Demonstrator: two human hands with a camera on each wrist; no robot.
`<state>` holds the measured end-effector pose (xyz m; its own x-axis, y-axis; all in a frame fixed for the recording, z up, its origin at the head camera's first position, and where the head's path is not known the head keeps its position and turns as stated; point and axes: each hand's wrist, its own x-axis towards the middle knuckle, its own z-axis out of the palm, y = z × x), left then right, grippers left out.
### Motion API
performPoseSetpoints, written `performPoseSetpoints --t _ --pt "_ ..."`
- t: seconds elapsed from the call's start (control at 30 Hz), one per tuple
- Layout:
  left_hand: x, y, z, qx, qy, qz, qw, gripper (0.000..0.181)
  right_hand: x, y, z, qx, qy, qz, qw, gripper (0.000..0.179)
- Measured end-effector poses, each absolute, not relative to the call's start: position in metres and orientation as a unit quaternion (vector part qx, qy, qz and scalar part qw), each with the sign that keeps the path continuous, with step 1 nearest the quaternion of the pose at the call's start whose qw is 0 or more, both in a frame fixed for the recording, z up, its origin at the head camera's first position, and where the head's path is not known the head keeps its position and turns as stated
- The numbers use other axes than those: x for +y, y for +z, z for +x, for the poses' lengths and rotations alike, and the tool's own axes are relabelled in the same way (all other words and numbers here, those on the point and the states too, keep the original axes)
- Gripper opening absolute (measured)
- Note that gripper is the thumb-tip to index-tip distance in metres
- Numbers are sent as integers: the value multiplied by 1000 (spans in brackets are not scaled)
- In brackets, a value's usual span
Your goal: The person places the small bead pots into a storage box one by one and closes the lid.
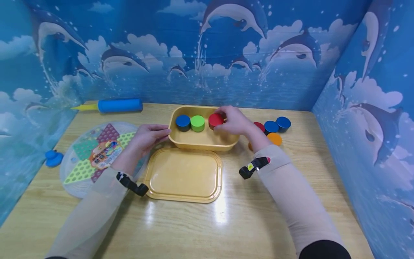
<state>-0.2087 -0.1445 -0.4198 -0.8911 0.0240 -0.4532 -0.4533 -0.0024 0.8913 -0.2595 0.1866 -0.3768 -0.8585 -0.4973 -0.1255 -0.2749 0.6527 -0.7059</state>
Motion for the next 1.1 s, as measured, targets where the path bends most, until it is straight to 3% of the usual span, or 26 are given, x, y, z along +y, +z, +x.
performPoseSetpoints --t 0.7,1.1 --pt "-143 -417 -208 685 686 -171 175 37 170 -395 -278 904 -306 -240 179 55" --pt "-143 -418 -208 685 688 -167 170 40 176 -387 -271 899 -324 -230 185 66"
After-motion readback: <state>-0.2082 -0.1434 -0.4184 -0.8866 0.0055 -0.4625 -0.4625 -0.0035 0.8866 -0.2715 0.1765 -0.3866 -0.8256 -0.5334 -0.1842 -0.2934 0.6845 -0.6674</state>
